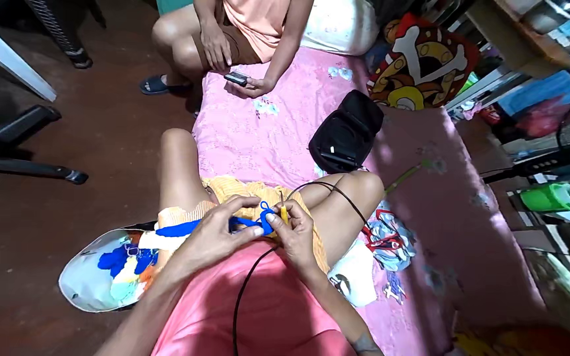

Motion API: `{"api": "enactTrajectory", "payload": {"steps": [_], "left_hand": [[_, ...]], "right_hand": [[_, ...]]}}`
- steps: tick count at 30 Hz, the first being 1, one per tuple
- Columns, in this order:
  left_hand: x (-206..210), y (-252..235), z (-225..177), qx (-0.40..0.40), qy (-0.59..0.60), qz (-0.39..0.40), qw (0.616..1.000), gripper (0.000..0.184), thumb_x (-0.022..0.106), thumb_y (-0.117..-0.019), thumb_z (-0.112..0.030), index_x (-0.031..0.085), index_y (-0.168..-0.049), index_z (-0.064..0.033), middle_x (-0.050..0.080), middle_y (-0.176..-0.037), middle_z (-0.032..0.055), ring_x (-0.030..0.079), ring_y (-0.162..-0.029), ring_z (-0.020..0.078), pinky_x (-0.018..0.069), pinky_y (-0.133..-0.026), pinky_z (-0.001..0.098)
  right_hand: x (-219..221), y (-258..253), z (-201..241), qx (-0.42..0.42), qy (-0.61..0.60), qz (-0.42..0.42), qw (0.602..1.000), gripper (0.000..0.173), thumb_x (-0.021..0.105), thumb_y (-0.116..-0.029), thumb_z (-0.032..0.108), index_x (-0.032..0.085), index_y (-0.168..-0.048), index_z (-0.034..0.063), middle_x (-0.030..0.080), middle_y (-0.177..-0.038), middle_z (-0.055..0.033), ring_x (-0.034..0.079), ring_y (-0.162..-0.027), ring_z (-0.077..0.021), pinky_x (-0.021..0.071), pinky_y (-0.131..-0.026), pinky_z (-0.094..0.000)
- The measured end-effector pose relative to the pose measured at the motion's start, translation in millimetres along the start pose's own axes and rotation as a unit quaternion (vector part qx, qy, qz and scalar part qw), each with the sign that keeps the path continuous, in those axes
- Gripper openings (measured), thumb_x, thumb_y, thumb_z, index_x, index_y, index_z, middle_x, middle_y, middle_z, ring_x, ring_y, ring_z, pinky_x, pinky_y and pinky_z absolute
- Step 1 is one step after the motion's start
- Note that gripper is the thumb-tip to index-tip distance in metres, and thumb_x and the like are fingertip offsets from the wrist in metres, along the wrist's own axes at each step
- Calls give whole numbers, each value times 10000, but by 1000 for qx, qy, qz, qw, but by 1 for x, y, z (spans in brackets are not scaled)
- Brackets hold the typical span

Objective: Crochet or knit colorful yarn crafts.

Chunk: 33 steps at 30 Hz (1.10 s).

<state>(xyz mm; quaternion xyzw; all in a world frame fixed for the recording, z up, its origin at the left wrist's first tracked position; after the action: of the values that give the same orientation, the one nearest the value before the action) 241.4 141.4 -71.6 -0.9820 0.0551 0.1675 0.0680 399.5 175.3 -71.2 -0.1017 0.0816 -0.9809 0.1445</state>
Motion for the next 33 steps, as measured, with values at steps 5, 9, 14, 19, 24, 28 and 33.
{"api": "enactTrajectory", "payload": {"steps": [5, 9, 14, 19, 24, 28, 33], "left_hand": [[22, -5, -5, -17, 188, -122, 974, 240, 684, -912, -100, 682, -1135, -11, 722, -1034, -8, 690, -910, 29, 581, -823, 194], [18, -3, 3, -68, 186, -95, 976, 190, 674, -914, -80, 690, -1096, -28, 701, -911, -47, 669, -776, 2, 575, -732, 171], [-2, 2, 8, -71, 94, -67, 991, 113, 652, -950, -191, 696, -905, -98, 610, -708, -126, 548, -590, -68, 471, -565, 119], [-12, -11, -6, -62, 295, 17, 953, 154, 634, -957, -223, 717, -827, -237, 645, -707, -140, 572, -612, -53, 478, -573, 114], [-7, -39, 1, -94, 371, -31, 923, 233, 568, -953, -105, 703, -773, -162, 651, -697, -70, 587, -631, -9, 486, -603, 143], [7, -45, 14, -115, 405, -16, 907, 199, 569, -964, -73, 767, -967, -93, 745, -927, -6, 691, -835, 60, 575, -779, 219], [24, -25, 21, -110, 418, 47, 901, 494, 607, -917, -69, 571, -1410, -64, 714, -1106, 5, 693, -914, 85, 587, -813, 238]], "right_hand": [[-1, -1, 0, -5, 1, -14, 1000, 110, 627, -891, -67, 638, -994, -29, 687, -904, -16, 639, -767, 1, 554, -705, -164], [-2, -1, -1, 5, -3, -21, 1000, 107, 629, -894, -70, 630, -992, -28, 687, -918, -33, 656, -785, -24, 570, -720, -184], [-4, -2, -1, 5, 16, -20, 1000, 105, 632, -891, -72, 631, -984, -24, 684, -932, -29, 658, -811, -20, 571, -735, -180], [2, -1, -4, 3, 67, 16, 998, 92, 639, -884, -60, 641, -975, -45, 686, -897, -29, 649, -813, -5, 562, -766, -174], [3, -1, -5, 15, 57, 31, 998, 92, 645, -881, -59, 648, -970, -38, 685, -881, -23, 644, -796, -6, 556, -744, -169], [0, -1, -7, 38, 20, 21, 999, 102, 640, -880, -60, 634, -974, -23, 680, -872, -12, 621, -729, 8, 532, -658, -152], [-4, -3, -11, 60, -4, -3, 998, 112, 641, -888, -62, 629, -996, -32, 679, -880, -33, 563, -630, 16, 471, -549, -137]]}}
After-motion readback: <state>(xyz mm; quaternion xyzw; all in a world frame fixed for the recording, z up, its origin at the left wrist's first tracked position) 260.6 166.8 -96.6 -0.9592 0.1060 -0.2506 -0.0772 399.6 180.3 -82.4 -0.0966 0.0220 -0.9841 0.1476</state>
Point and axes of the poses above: each hand's wrist, its own y-axis away from the middle knuckle, its own x-axis out of the palm, z = x × y, the point moved 7 cm from there along -y, towards the middle knuckle
